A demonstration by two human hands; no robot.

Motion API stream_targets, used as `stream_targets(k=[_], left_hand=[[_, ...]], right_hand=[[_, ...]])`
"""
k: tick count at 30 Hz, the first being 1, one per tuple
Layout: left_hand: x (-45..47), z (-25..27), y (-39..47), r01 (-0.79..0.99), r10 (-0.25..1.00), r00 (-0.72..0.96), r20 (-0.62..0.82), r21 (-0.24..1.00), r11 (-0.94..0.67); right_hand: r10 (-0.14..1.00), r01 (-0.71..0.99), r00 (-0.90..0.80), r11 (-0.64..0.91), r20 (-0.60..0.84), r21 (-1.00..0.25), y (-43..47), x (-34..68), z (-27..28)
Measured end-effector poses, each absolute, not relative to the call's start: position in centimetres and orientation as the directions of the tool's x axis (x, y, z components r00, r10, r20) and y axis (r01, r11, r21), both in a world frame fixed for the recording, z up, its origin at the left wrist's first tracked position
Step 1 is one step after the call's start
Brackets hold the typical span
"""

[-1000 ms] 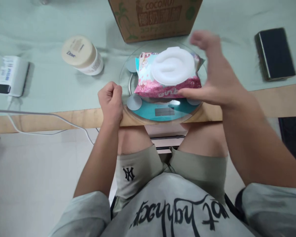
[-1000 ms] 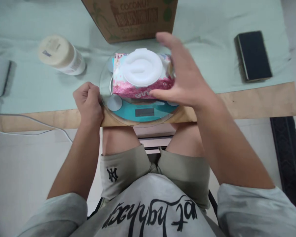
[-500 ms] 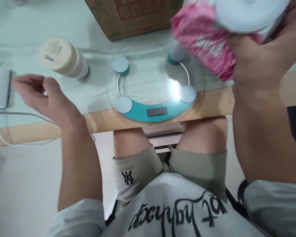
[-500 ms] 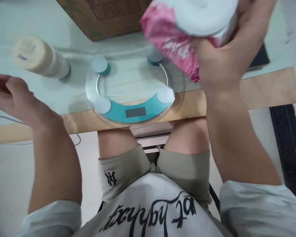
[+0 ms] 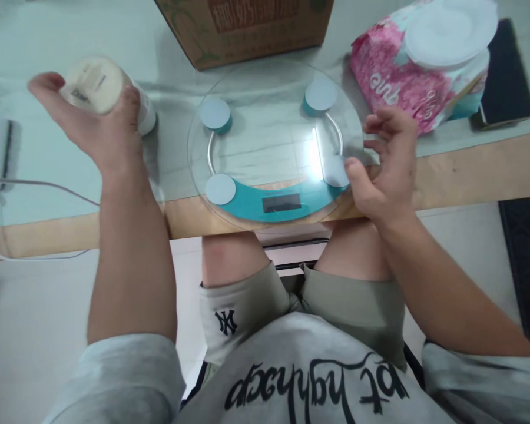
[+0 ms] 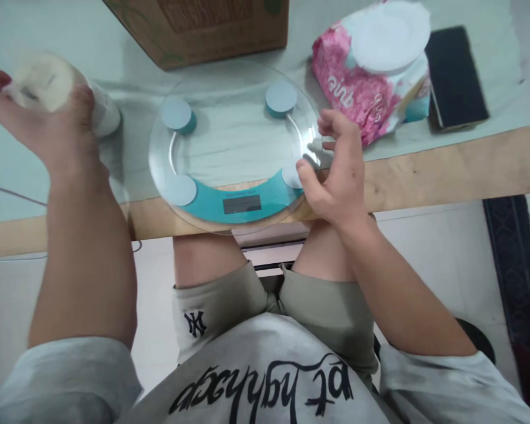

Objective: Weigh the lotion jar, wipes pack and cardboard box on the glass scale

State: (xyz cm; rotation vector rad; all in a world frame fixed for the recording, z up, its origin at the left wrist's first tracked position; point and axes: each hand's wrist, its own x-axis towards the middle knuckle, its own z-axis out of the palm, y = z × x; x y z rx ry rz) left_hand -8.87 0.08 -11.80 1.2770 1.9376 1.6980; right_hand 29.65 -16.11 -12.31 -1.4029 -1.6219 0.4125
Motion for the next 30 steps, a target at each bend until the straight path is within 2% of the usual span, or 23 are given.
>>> stream_targets(k=[3, 7, 10, 13, 17, 20, 22, 25, 30], left_hand=[[-8.4, -11.2, -0.8, 0.548, 0.73, -0.465, 0.5, 0.811, -0.206], [-4.5, -9.2, -3.5, 0.478, 0.753, -0.157, 0.639, 0.717, -0.508], [0.3, -7.5, -6.9, 0.386, 0.834, 0.002, 0.552, 0.769, -0.51], [4.1, -6.6, -9.8, 0.36, 0.92, 0.109, 0.377, 0.847, -0.39], [5.3, -6.7, -10.4, 0.337, 0.959, 0.134, 0.25, 0.899, -0.282], [3.3, -7.4, -9.6, 0.3, 0.953, 0.155, 0.261, 0.907, -0.297], [1.0, -8.1, -9.5, 0.388, 0.96, 0.005, 0.279, 0.884, -0.259], [-2.8, -9.1, -10.7, 0.558, 0.948, -0.208, 0.242, 0.825, -0.088], [-4.9, -10.0, -12.5, 0.693, 0.967, -0.232, 0.104, 0.715, 0.09]], right_hand=[[0.928, 0.476, 0.172, 0.216, 0.331, -0.852, -15.7, 29.5, -13.1], [0.922, 0.5, 0.173, 0.221, 0.346, -0.837, -15.4, 29.9, -13.2], [0.914, 0.576, 0.139, 0.24, 0.382, -0.782, -15.5, 30.1, -13.3], [0.91, 0.607, 0.119, 0.25, 0.397, -0.755, -15.4, 30.2, -13.5], [0.909, 0.603, 0.12, 0.252, 0.398, -0.757, -15.3, 30.2, -13.6], [0.903, 0.599, 0.14, 0.249, 0.405, -0.761, -15.2, 30.0, -13.4], [0.896, 0.595, 0.16, 0.247, 0.414, -0.765, -15.1, 29.9, -13.3], [0.906, 0.588, 0.195, 0.198, 0.375, -0.784, -15.0, 29.8, -13.1], [0.946, 0.618, 0.191, 0.091, 0.261, -0.781, -14.9, 29.9, -12.7]])
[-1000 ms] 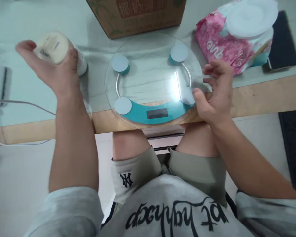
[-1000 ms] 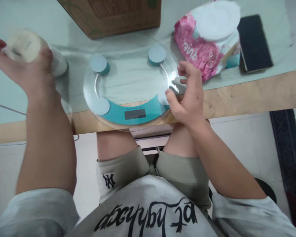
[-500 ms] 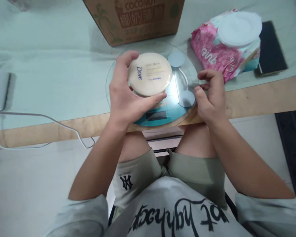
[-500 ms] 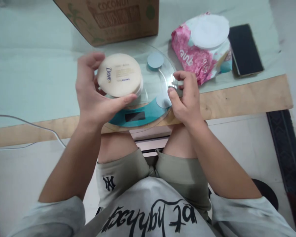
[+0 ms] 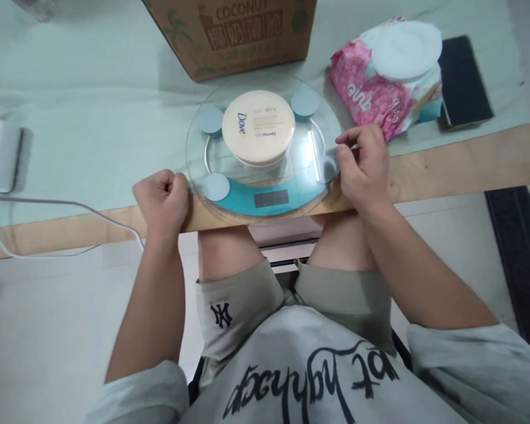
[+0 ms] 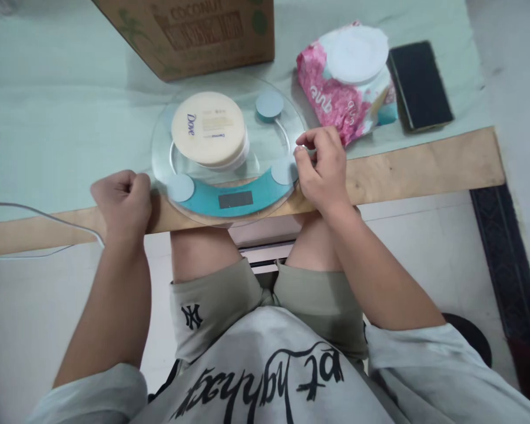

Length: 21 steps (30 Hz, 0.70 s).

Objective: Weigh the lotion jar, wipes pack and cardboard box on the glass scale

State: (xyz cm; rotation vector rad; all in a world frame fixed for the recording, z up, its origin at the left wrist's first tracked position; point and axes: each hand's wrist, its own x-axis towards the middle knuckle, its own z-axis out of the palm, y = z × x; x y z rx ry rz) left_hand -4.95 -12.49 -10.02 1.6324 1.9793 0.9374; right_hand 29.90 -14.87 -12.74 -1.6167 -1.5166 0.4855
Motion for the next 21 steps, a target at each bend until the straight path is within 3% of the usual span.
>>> stream_targets(k=[8, 21], left_hand=[[-3.8, -10.2, -11.7, 0.772, 0.962, -0.268, 0.041, 0.606, 0.19], [-3.8, -10.2, -11.9, 0.79, 0.963, -0.269, 0.028, 0.579, 0.204]], right_hand=[[0.945, 0.683, 0.126, 0.137, 0.301, -0.717, -14.4, 30.1, -13.3], [0.953, 0.715, 0.1, 0.131, 0.286, -0.686, -14.1, 30.0, -13.6]])
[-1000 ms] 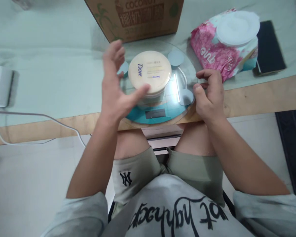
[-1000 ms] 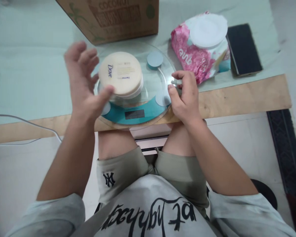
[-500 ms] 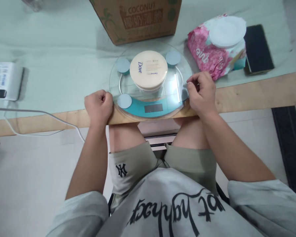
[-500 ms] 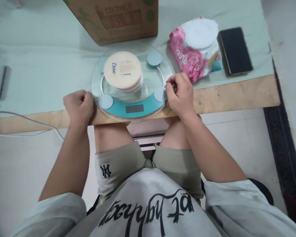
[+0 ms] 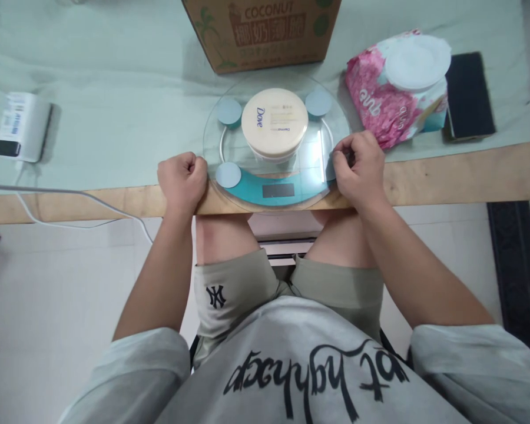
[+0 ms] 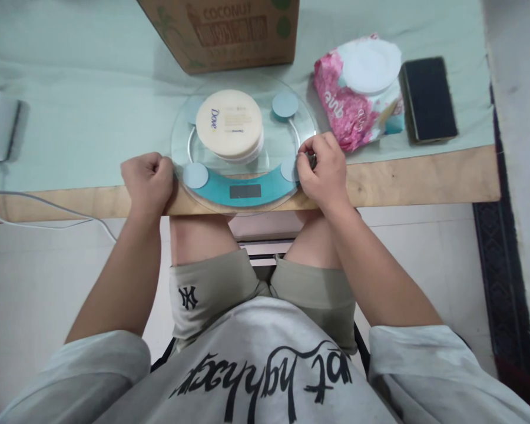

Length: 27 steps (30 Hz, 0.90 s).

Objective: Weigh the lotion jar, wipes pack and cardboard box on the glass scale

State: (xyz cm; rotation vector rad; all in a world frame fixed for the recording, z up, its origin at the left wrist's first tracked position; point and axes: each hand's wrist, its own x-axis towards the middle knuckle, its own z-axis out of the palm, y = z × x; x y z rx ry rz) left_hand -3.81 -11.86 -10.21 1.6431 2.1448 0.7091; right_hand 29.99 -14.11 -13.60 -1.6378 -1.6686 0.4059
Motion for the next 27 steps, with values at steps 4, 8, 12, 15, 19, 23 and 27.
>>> stream_targets(k=[4, 8, 12, 15, 19, 23, 27], left_hand=[[-4.01, -10.15, -12.11, 0.8, 0.973, -0.228, 0.028, 0.575, 0.171], [-4.01, -10.18, -12.09, 0.803, 0.973, -0.227, 0.026, 0.57, 0.173], [-3.85, -10.2, -12.04, 0.802, 0.963, -0.268, 0.016, 0.558, 0.214], [-3.58, -10.08, -12.04, 0.8, 0.954, -0.298, 0.001, 0.545, 0.249], [-3.28, -9.91, -11.96, 0.784, 0.945, -0.328, 0.004, 0.559, 0.27], [-3.35, -9.82, -11.92, 0.779, 0.947, -0.322, 0.011, 0.571, 0.258], [-3.5, -9.87, -12.04, 0.781, 0.953, -0.303, 0.023, 0.58, 0.234]], right_hand=[[0.953, 0.72, 0.094, 0.136, 0.29, -0.68, -14.19, 30.03, -13.61], [0.953, 0.722, 0.085, 0.143, 0.292, -0.677, -14.2, 30.13, -13.61], [0.953, 0.723, 0.081, 0.144, 0.291, -0.675, -14.17, 30.14, -13.58], [0.95, 0.72, 0.075, 0.158, 0.302, -0.676, -14.21, 30.09, -13.48], [0.954, 0.712, 0.072, 0.155, 0.29, -0.685, -14.31, 29.98, -13.34], [0.958, 0.705, 0.067, 0.152, 0.278, -0.692, -14.27, 29.9, -13.34], [0.951, 0.697, 0.067, 0.171, 0.301, -0.696, -14.2, 29.95, -13.35]])
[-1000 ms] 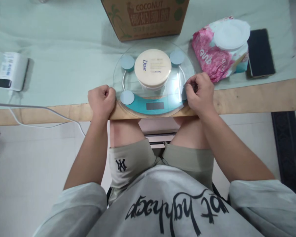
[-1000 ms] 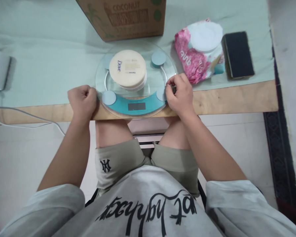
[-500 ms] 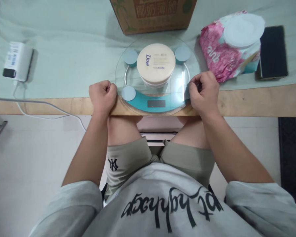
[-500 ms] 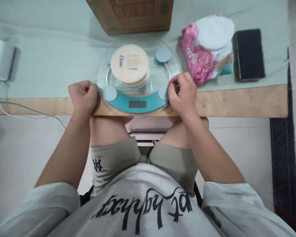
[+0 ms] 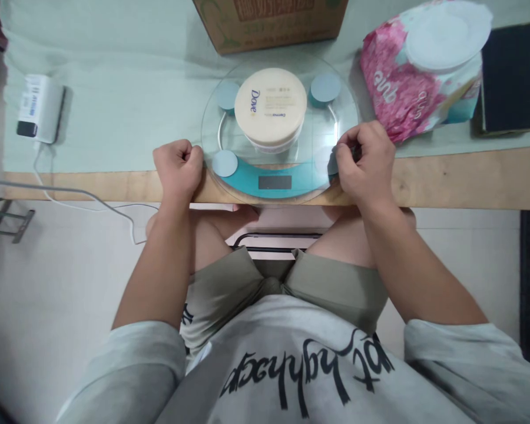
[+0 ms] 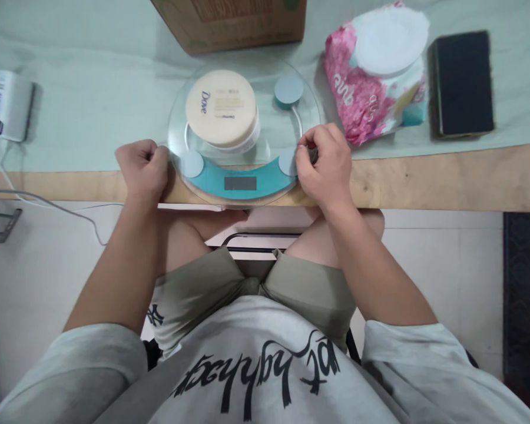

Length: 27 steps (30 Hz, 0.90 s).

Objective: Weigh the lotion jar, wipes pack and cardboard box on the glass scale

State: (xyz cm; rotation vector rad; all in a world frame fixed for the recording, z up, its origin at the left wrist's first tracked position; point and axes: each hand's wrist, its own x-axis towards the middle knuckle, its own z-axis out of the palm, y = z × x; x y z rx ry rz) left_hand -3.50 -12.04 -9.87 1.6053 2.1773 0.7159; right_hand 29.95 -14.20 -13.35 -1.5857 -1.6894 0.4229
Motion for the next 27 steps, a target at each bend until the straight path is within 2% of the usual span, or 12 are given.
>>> stream_targets(k=[8, 19, 27], left_hand=[[-3.56, -10.02, -12.21, 0.767, 0.959, -0.282, 0.036, 0.609, 0.202], [-3.7, -9.9, -12.3, 0.732, 0.972, -0.233, 0.016, 0.661, 0.164], [-3.67, -9.77, -12.43, 0.743, 0.977, -0.213, 0.005, 0.65, 0.159]], right_hand=[[0.939, 0.716, 0.07, 0.188, 0.338, -0.673, -14.17, 30.21, -13.61], [0.949, 0.801, 0.105, 0.096, 0.296, -0.591, -14.05, 30.1, -13.22], [0.93, 0.807, 0.12, 0.113, 0.348, -0.579, -13.79, 30.35, -13.68]])
